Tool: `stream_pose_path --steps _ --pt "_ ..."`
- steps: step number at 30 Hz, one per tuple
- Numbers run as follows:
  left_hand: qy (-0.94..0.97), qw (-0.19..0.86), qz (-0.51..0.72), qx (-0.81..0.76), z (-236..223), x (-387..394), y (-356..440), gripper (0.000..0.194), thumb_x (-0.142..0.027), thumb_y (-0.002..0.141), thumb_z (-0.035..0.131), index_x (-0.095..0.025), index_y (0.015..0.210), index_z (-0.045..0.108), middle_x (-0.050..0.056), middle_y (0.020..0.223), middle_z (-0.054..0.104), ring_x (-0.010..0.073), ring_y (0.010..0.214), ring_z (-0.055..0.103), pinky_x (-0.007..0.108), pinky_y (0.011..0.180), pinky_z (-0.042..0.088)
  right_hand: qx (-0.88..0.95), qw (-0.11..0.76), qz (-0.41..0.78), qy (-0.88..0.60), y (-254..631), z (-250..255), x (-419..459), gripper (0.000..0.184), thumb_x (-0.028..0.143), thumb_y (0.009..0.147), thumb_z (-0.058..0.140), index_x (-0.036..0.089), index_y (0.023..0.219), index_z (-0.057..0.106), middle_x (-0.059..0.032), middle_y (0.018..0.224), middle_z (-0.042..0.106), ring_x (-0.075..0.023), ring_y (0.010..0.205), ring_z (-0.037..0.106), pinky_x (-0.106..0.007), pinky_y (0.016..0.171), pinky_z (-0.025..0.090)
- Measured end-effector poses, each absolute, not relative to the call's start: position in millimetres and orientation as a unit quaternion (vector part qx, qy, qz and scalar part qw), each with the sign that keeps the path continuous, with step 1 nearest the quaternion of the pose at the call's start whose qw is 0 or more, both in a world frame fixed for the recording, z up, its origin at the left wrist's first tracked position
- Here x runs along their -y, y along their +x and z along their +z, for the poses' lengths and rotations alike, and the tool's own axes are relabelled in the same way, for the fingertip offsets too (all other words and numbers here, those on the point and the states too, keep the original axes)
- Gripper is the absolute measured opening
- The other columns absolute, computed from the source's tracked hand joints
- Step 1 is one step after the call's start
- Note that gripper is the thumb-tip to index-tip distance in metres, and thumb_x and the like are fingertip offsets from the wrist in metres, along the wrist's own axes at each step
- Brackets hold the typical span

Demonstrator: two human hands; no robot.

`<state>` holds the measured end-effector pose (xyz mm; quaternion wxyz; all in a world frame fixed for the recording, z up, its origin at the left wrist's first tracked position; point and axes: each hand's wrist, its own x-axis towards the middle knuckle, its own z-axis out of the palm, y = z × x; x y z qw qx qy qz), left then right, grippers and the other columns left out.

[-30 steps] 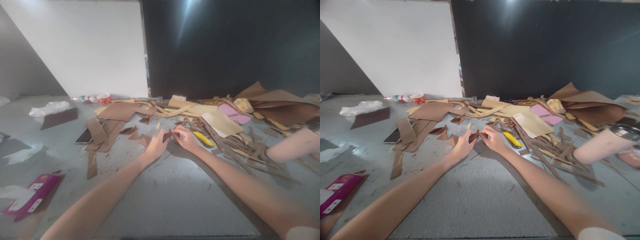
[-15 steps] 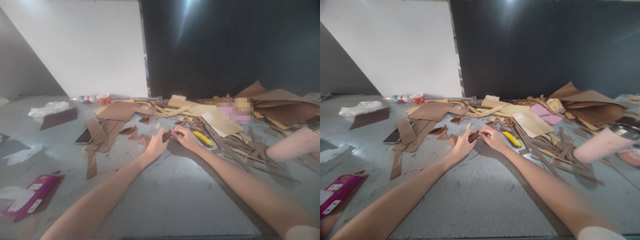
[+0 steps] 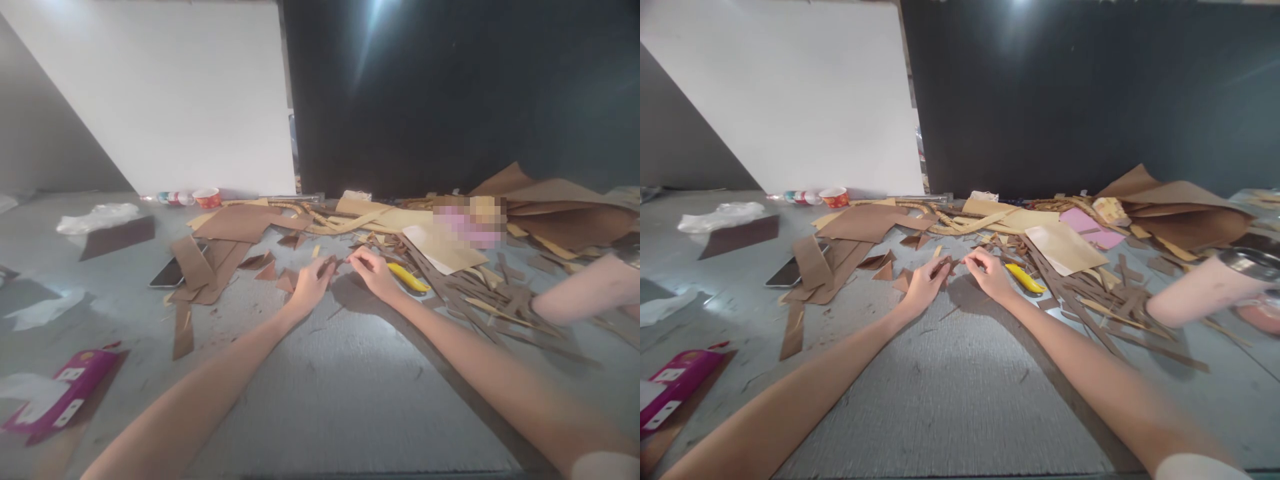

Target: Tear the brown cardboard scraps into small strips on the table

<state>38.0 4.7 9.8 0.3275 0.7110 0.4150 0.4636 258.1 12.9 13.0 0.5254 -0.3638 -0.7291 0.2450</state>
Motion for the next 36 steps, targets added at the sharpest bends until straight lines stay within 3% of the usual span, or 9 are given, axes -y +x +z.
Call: stream_pose_path --steps 4,11,19,36 --pt "0.715 0.348 0.460 -0.395 7.4 -5.9 36.5 0.046 -0.049 0.112 0.055 -0.024 0.150 0.063 0.003 0.092 0.080 0.0163 0.066 0.070 0.028 0.066 0.055 0.735 0.515 0.245 -0.366 257.0 14.6 -11.5 0.031 0.049 0.110 0.063 0.024 0.098 0.077 -0.0063 0.098 0.069 -0.0241 0.093 0.065 -0.036 0.083 0.050" --pt "0.721 0.332 0.449 -0.410 12.8 -1.1 36.3 0.041 -0.053 0.114 0.051 -0.024 0.137 0.067 0.000 0.081 0.075 0.0171 0.066 0.071 0.028 0.069 0.053 0.732 0.524 0.234 -0.366 256.6 13.7 -12.4 0.025 0.048 0.107 0.068 0.024 0.103 0.075 -0.0053 0.097 0.065 -0.0225 0.087 0.062 -0.036 0.080 0.052" --pt "0.727 0.325 0.459 -0.394 9.9 -2.7 37.1 0.040 -0.056 0.114 0.052 -0.023 0.132 0.064 0.001 0.085 0.076 0.0158 0.064 0.068 0.028 0.069 0.053 0.730 0.537 0.227 -0.356 255.7 16.2 -7.1 0.029 0.049 0.109 0.065 0.024 0.095 0.070 -0.0052 0.094 0.064 -0.0224 0.087 0.061 -0.036 0.080 0.052" --pt "0.750 0.297 0.441 -0.393 12.9 2.1 35.5 0.034 -0.051 0.115 0.050 -0.024 0.130 0.064 -0.001 0.081 0.071 0.0163 0.071 0.068 0.027 0.075 0.054 0.766 0.446 0.285 -0.366 256.3 25.2 -6.1 0.035 0.058 0.106 0.065 0.025 0.107 0.078 -0.0049 0.093 0.070 -0.0242 0.090 0.065 -0.036 0.083 0.053"
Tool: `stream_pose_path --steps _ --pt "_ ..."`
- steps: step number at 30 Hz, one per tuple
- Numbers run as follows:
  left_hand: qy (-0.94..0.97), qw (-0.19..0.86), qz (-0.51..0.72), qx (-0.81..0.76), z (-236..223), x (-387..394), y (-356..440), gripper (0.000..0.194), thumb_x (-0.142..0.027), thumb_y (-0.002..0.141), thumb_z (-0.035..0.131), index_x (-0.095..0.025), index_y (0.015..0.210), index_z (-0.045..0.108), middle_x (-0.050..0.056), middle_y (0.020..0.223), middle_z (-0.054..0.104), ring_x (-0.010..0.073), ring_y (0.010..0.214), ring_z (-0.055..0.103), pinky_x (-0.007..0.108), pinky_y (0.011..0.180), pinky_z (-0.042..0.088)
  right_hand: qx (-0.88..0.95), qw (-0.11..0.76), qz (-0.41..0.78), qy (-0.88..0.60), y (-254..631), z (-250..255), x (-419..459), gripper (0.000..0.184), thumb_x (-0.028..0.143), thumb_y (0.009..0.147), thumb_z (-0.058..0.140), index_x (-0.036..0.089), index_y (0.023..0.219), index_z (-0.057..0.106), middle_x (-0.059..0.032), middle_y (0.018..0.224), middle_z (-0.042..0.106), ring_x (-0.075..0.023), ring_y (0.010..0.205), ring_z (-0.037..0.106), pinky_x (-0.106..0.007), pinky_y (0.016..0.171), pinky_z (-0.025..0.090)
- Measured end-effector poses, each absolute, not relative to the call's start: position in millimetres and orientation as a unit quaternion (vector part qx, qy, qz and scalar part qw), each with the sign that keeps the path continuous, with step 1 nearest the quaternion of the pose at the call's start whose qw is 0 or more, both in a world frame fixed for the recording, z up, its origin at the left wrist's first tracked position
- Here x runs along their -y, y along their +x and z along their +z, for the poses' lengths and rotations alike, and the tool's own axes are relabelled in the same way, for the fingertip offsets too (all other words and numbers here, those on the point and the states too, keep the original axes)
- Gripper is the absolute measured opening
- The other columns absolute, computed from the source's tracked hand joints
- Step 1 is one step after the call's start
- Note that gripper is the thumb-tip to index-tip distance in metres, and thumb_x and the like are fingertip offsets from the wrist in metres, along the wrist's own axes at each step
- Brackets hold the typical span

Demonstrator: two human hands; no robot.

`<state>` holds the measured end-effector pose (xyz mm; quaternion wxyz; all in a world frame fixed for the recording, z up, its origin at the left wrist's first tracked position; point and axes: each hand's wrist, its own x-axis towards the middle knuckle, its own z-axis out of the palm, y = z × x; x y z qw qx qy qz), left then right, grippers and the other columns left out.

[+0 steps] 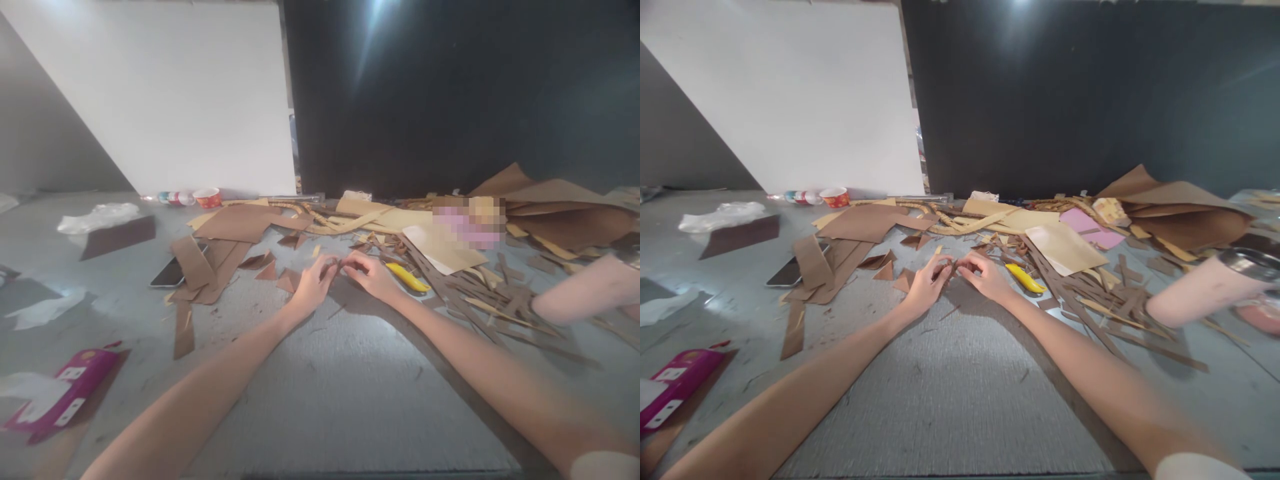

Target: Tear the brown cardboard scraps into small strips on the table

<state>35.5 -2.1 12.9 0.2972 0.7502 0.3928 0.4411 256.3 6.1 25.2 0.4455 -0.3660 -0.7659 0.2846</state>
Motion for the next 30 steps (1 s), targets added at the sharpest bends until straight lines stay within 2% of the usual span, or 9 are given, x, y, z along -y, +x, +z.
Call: stream_pose_path --steps 6,14,23,30 --pt "0.777 0.285 0.407 -0.386 13.1 3.3 34.9 0.031 -0.044 0.115 0.048 -0.024 0.128 0.067 0.002 0.090 0.076 0.0173 0.078 0.072 0.027 0.077 0.055 0.761 0.426 0.324 -0.366 257.9 25.3 -10.0 0.047 0.066 0.108 0.062 0.023 0.092 0.074 -0.0028 0.087 0.073 -0.0226 0.086 0.066 -0.034 0.083 0.051" --pt "0.777 0.284 0.404 -0.390 11.2 2.5 35.6 0.030 -0.042 0.115 0.051 -0.024 0.131 0.068 0.004 0.095 0.079 0.0195 0.088 0.077 0.029 0.083 0.060 0.726 0.459 0.334 -0.388 257.1 14.4 -15.6 0.045 0.068 0.099 0.074 0.023 0.095 0.074 -0.0008 0.082 0.070 -0.0196 0.077 0.062 -0.031 0.072 0.049" --pt "0.778 0.284 0.393 -0.400 9.7 1.7 35.3 0.031 -0.044 0.115 0.049 -0.025 0.133 0.066 0.001 0.087 0.077 0.0182 0.077 0.074 0.028 0.076 0.058 0.727 0.473 0.307 -0.391 256.8 13.5 -16.0 0.046 0.070 0.099 0.072 0.024 0.095 0.078 -0.0023 0.083 0.071 -0.0209 0.079 0.063 -0.034 0.074 0.051" --pt "0.785 0.282 0.385 -0.395 13.9 5.9 36.4 0.030 -0.039 0.115 0.050 -0.026 0.134 0.068 0.004 0.099 0.080 0.0204 0.089 0.077 0.031 0.084 0.060 0.715 0.485 0.318 -0.390 256.8 9.7 -17.6 0.046 0.069 0.097 0.076 0.023 0.090 0.075 -0.0025 0.082 0.073 -0.0214 0.081 0.066 -0.034 0.078 0.052"
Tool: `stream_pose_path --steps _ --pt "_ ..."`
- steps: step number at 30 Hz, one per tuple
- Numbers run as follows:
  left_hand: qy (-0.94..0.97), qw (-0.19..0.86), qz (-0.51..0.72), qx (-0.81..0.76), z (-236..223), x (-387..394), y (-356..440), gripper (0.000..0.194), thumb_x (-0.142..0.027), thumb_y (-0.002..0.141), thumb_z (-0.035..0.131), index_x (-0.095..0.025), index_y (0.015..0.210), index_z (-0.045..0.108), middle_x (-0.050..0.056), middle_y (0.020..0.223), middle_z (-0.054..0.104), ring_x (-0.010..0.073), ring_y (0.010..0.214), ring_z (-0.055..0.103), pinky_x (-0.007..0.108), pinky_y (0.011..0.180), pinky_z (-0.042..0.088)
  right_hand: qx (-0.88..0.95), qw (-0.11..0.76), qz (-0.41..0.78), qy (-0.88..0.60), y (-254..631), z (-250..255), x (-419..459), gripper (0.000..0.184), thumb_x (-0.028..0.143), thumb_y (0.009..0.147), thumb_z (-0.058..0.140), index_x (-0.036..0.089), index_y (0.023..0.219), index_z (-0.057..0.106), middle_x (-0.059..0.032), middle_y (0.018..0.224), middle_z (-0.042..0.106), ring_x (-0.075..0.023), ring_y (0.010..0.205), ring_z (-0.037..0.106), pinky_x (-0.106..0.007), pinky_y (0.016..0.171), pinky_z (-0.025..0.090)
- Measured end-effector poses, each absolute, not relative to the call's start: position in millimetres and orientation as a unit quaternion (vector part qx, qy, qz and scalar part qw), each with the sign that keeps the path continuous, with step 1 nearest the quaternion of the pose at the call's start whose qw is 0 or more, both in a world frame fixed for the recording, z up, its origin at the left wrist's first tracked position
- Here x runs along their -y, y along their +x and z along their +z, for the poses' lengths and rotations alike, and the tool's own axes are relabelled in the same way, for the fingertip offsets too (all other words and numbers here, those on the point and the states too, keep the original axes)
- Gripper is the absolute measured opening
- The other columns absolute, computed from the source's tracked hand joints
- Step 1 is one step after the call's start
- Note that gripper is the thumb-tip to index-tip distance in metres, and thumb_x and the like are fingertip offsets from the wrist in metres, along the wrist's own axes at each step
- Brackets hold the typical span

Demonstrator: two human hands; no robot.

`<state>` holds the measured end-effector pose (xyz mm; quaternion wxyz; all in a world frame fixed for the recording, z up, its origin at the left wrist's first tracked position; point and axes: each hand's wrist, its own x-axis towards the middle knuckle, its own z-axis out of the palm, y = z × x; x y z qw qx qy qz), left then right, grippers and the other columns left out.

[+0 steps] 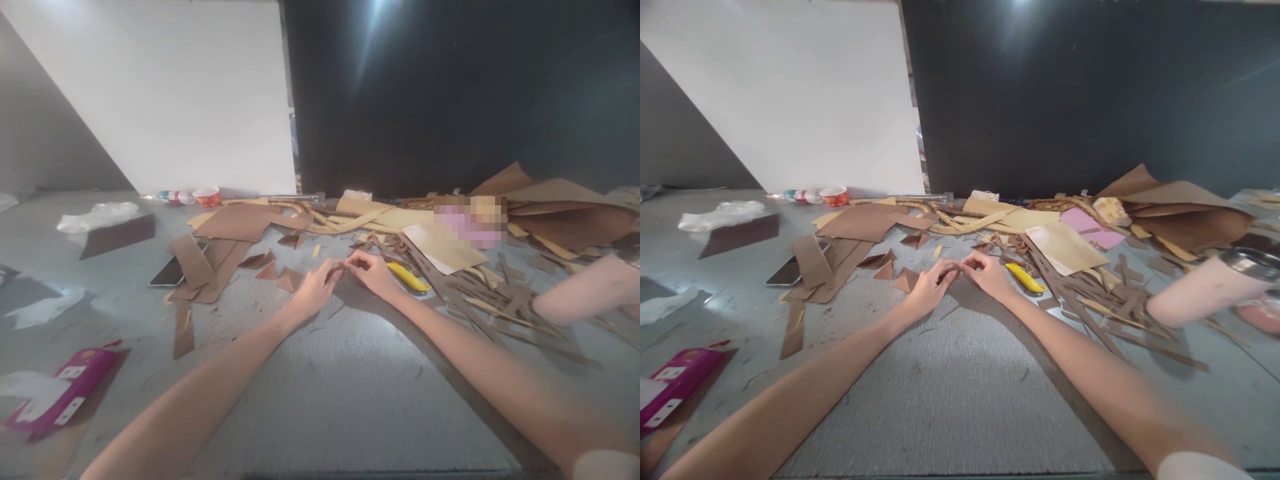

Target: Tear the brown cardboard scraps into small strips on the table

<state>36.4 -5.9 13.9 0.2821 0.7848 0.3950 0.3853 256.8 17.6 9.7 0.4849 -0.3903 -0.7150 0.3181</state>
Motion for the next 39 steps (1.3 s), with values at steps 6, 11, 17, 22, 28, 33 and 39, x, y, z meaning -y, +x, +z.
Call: stream_pose_path --steps 6,11,17,22,28,33,39 --pt "0.781 0.284 0.389 -0.398 14.4 5.7 36.4 0.030 -0.039 0.115 0.050 -0.026 0.135 0.068 0.004 0.096 0.080 0.0210 0.091 0.078 0.031 0.087 0.060 0.731 0.467 0.322 -0.378 256.8 15.2 -13.3 0.042 0.065 0.101 0.073 0.023 0.093 0.077 -0.0034 0.088 0.077 -0.0229 0.086 0.070 -0.035 0.080 0.054" --pt "0.780 0.274 0.394 -0.403 12.1 3.6 35.5 0.029 -0.040 0.115 0.051 -0.026 0.133 0.068 0.003 0.096 0.080 0.0205 0.088 0.077 0.030 0.082 0.059 0.749 0.439 0.336 -0.365 258.3 22.3 -9.2 0.039 0.061 0.104 0.069 0.024 0.098 0.080 -0.0044 0.094 0.079 -0.0250 0.092 0.071 -0.036 0.085 0.054" --pt "0.782 0.273 0.386 -0.406 11.1 4.4 35.6 0.027 -0.039 0.115 0.052 -0.028 0.134 0.067 0.003 0.099 0.080 0.0215 0.093 0.078 0.031 0.085 0.057 0.761 0.409 0.361 -0.352 259.8 26.1 -6.6 0.040 0.061 0.104 0.069 0.023 0.102 0.082 -0.0048 0.093 0.076 -0.0237 0.086 0.068 -0.035 0.078 0.052" --pt "0.765 0.279 0.407 -0.413 11.3 3.9 37.1 0.029 -0.042 0.115 0.053 -0.025 0.135 0.064 0.003 0.096 0.080 0.0212 0.092 0.079 0.031 0.086 0.058 0.745 0.466 0.303 -0.369 256.2 16.9 -11.9 0.033 0.058 0.099 0.076 0.025 0.097 0.080 -0.0036 0.087 0.073 -0.0228 0.082 0.065 -0.036 0.077 0.052" --pt "0.755 0.292 0.420 -0.409 10.7 2.5 37.1 0.029 -0.044 0.115 0.052 -0.023 0.134 0.058 0.005 0.099 0.083 0.0217 0.085 0.079 0.031 0.081 0.058 0.758 0.464 0.270 -0.370 255.3 17.7 -11.3 0.029 0.052 0.101 0.074 0.024 0.098 0.080 -0.0041 0.086 0.071 -0.0228 0.082 0.065 -0.036 0.076 0.051" --pt "0.763 0.280 0.411 -0.413 9.5 1.3 35.6 0.026 -0.040 0.115 0.050 -0.023 0.132 0.058 0.003 0.093 0.081 0.0193 0.075 0.075 0.029 0.076 0.055 0.763 0.424 0.308 -0.378 255.0 21.3 -8.5 0.032 0.056 0.100 0.074 0.024 0.098 0.077 -0.0031 0.088 0.072 -0.0219 0.083 0.065 -0.034 0.077 0.051" --pt "0.774 0.275 0.392 -0.414 7.3 2.2 35.8 0.027 -0.040 0.115 0.051 -0.024 0.135 0.060 0.002 0.092 0.079 0.0200 0.078 0.075 0.030 0.075 0.055 0.764 0.392 0.325 -0.395 255.1 22.4 -7.7 0.040 0.063 0.099 0.073 0.024 0.091 0.071 -0.0023 0.087 0.073 -0.0215 0.081 0.064 -0.032 0.076 0.050"
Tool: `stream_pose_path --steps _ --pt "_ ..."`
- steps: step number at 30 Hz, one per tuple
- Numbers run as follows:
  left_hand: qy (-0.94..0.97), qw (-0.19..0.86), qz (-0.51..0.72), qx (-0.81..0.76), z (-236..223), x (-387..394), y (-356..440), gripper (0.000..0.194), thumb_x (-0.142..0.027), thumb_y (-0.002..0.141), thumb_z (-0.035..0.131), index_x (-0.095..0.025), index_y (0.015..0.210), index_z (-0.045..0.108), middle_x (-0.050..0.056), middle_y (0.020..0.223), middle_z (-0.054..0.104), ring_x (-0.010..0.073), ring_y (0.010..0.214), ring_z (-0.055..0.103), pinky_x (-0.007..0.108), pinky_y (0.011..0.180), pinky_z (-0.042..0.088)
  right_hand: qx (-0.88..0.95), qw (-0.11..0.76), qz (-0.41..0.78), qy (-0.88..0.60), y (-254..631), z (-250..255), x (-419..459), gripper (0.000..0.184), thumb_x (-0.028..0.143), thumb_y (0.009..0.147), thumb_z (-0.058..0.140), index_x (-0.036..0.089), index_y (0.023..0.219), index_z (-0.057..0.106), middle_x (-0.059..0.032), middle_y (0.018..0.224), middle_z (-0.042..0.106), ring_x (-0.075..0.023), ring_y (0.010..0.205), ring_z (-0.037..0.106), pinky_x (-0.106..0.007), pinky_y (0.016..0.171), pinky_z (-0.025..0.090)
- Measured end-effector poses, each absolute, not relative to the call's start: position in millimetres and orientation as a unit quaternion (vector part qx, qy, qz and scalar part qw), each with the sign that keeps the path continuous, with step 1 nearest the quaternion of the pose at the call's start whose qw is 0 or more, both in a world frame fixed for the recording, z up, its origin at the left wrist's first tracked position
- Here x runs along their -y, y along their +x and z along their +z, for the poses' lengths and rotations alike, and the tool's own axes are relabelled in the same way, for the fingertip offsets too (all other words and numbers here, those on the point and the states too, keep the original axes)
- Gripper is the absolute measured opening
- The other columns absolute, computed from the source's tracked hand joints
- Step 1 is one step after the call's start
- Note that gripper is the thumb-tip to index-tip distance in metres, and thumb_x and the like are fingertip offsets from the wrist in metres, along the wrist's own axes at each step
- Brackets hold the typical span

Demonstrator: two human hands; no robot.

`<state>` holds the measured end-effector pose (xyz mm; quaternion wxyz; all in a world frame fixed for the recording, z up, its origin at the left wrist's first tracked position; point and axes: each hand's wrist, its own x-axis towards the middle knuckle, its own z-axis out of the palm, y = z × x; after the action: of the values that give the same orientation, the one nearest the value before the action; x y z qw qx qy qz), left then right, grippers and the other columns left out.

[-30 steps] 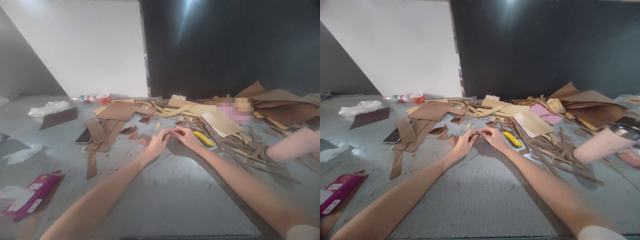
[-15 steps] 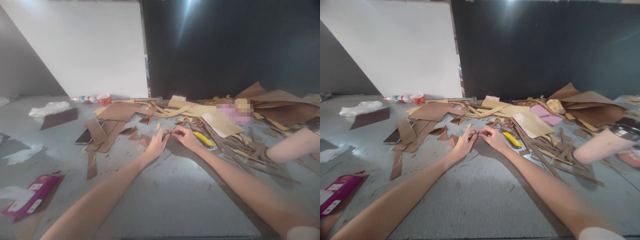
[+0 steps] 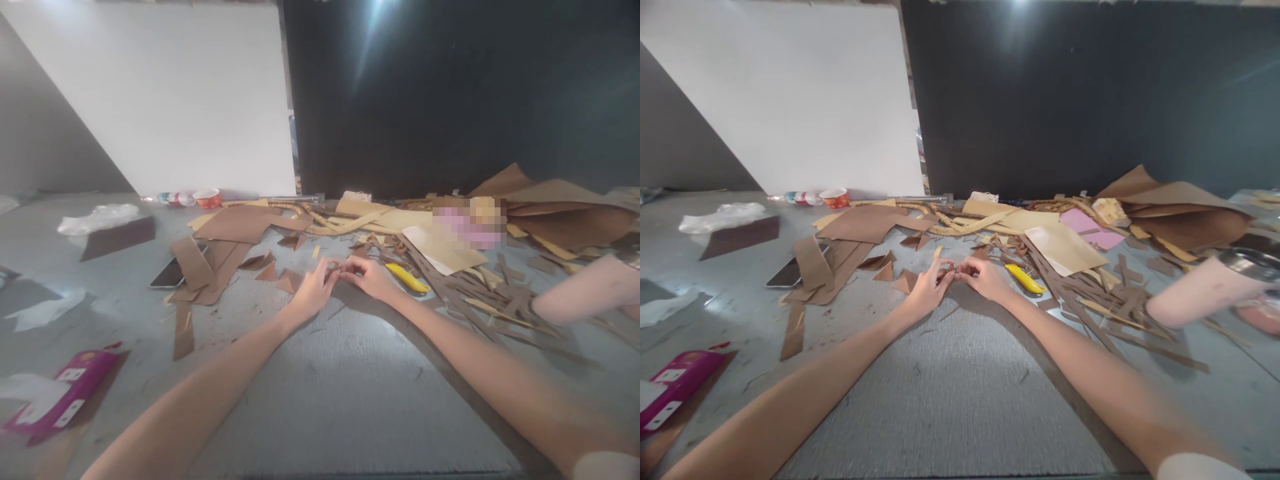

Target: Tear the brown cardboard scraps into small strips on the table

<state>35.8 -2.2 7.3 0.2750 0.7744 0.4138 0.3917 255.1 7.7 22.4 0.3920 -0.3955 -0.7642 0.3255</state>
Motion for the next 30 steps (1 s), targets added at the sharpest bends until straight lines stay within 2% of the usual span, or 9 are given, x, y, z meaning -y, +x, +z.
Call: stream_pose_path --steps 4,9,12,14,19,22,26,28,30 --pt "0.770 0.284 0.399 -0.409 7.8 3.1 36.6 0.037 -0.041 0.115 0.053 -0.024 0.148 0.054 0.002 0.091 0.078 0.0219 0.080 0.077 0.032 0.079 0.058 0.764 0.399 0.314 -0.398 254.5 23.0 -7.8 0.039 0.062 0.101 0.070 0.024 0.090 0.069 -0.0019 0.084 0.072 -0.0218 0.081 0.063 -0.033 0.077 0.051" --pt "0.756 0.261 0.411 -0.437 9.6 3.4 37.2 0.039 -0.036 0.117 0.044 -0.024 0.153 0.053 0.000 0.080 0.071 0.0215 0.069 0.072 0.033 0.077 0.057 0.744 0.442 0.268 -0.423 256.6 17.0 -14.2 0.031 0.052 0.102 0.067 0.024 0.090 0.069 -0.0027 0.085 0.072 -0.0224 0.082 0.064 -0.034 0.080 0.052" --pt "0.760 0.204 0.440 -0.433 8.5 3.0 38.3 0.039 -0.025 0.115 0.042 -0.023 0.152 0.052 0.008 0.106 0.078 0.0256 0.100 0.077 0.039 0.094 0.059 0.702 0.483 0.251 -0.459 259.4 6.9 -23.8 0.031 0.052 0.100 0.067 0.022 0.092 0.070 -0.0039 0.086 0.073 -0.0232 0.080 0.065 -0.035 0.078 0.052" --pt "0.757 0.146 0.445 -0.456 7.4 4.2 39.8 0.040 -0.017 0.110 0.043 -0.021 0.149 0.054 0.015 0.126 0.077 0.0301 0.123 0.072 0.047 0.107 0.056 0.686 0.500 0.235 -0.475 260.6 -0.8 -30.3 0.030 0.050 0.101 0.065 0.022 0.096 0.072 -0.0064 0.093 0.076 -0.0250 0.085 0.069 -0.038 0.082 0.055" --pt "0.737 0.006 0.340 -0.584 7.2 12.7 44.7 0.055 -0.010 0.097 0.054 -0.015 0.152 0.054 0.024 0.151 0.065 0.0436 0.135 0.063 0.071 0.120 0.043 0.726 0.468 0.171 -0.475 259.0 -10.9 -35.6 0.022 0.030 0.097 0.059 0.022 0.110 0.074 -0.0093 0.109 0.077 -0.0258 0.096 0.071 -0.041 0.093 0.057" --pt "0.755 0.011 0.295 -0.586 8.1 15.0 44.9 0.057 -0.009 0.096 0.055 -0.016 0.153 0.053 0.026 0.167 0.050 0.0454 0.144 0.057 0.072 0.119 0.044 0.740 0.460 0.158 -0.464 258.1 -8.2 -31.5 0.022 0.028 0.098 0.057 0.023 0.111 0.074 -0.0085 0.108 0.076 -0.0250 0.095 0.071 -0.040 0.091 0.057" --pt "0.807 0.055 0.295 -0.508 8.5 13.0 42.2 0.049 -0.006 0.099 0.047 -0.018 0.146 0.058 0.020 0.176 0.041 0.0370 0.160 0.045 0.059 0.125 0.048 0.765 0.440 0.165 -0.441 257.2 -2.6 -26.1 0.021 0.027 0.100 0.056 0.024 0.107 0.075 -0.0070 0.104 0.076 -0.0242 0.092 0.070 -0.037 0.088 0.056" --pt "0.814 0.045 0.293 -0.500 8.3 12.9 41.7 0.050 -0.004 0.099 0.047 -0.019 0.145 0.058 0.018 0.177 0.041 0.0362 0.163 0.042 0.062 0.129 0.043 0.774 0.429 0.170 -0.435 256.2 -1.2 -24.6 0.021 0.026 0.100 0.055 0.024 0.105 0.076 -0.0063 0.101 0.076 -0.0238 0.091 0.070 -0.036 0.085 0.055" --pt "0.802 0.022 0.285 -0.524 8.0 13.8 42.1 0.051 -0.004 0.097 0.049 -0.018 0.146 0.057 0.020 0.178 0.039 0.0407 0.163 0.041 0.071 0.130 0.039 0.778 0.424 0.175 -0.429 255.2 -0.3 -23.7 0.021 0.025 0.100 0.055 0.024 0.103 0.076 -0.0060 0.101 0.077 -0.0237 0.092 0.071 -0.036 0.086 0.055"
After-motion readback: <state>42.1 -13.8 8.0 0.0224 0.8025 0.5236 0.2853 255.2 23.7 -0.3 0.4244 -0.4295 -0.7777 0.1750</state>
